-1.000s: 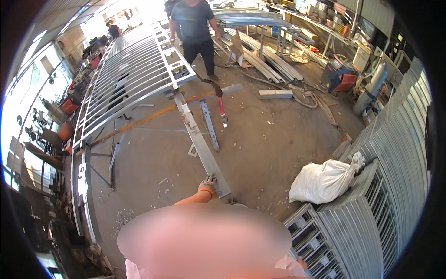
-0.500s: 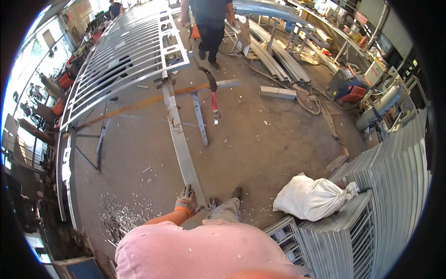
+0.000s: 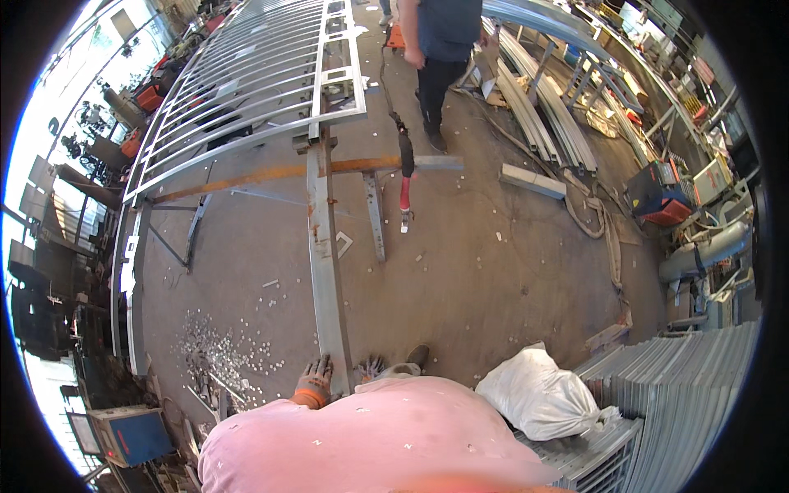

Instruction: The person welds metal bars onto a large metal frame using a welding torch. They move along the frame, positioning and welding multiple bars in sequence.

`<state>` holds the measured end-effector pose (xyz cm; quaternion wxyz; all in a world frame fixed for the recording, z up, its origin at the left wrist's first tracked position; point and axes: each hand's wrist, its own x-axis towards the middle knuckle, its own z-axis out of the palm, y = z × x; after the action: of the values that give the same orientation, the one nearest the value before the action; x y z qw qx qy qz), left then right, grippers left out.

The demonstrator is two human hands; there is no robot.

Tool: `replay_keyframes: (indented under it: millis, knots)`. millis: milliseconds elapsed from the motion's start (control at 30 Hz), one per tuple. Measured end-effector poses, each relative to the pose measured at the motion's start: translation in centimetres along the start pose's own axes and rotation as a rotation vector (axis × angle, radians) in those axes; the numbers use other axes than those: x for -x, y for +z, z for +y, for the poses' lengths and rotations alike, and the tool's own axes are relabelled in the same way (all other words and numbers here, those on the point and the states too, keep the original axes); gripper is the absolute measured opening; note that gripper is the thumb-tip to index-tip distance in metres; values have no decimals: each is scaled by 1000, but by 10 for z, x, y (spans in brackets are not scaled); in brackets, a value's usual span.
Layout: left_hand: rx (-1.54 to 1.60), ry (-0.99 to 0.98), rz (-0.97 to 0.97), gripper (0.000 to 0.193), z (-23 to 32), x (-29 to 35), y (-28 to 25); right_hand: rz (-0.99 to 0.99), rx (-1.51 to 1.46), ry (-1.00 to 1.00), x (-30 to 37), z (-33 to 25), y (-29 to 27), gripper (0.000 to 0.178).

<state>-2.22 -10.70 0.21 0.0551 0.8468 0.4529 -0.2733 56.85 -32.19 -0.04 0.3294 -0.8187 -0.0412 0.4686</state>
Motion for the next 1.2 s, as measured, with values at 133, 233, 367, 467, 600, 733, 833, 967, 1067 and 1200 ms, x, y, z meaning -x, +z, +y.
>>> replay_keyframes:
  millis: [133,233,367,467,600,733,833,967,1067,1200]
  knots:
    - [290,-145,-235,95,15,-2,-8,-57,51,-46,-40,-52,-3,48]
    - [359,-280,-176,69,26,-1,-24,-116,168,-74,-74,-85,-4,48]
    - [336,-404,-333,71,43,-10,-37,-175,390,-133,-129,-123,-12,49]
    - [406,-575,-399,72,53,-22,-43,-201,550,-174,-180,-150,-23,49]
    - [465,-844,-600,85,68,-54,-71,-209,643,-180,-250,-186,-54,49]
    - [501,-709,-934,68,59,-128,-114,-190,624,-179,-308,-221,-94,50]
    - [668,-673,-797,56,74,-204,-144,-236,410,-141,-342,-268,-129,43]
    - [726,-451,-483,73,110,-320,-191,-134,122,102,-369,-345,-139,34]
    - [1004,-512,-322,69,115,-386,-211,-196,140,98,-382,-387,-135,35]
    - [1829,-777,-334,66,94,-496,-214,-306,291,-52,-397,-423,-132,39]
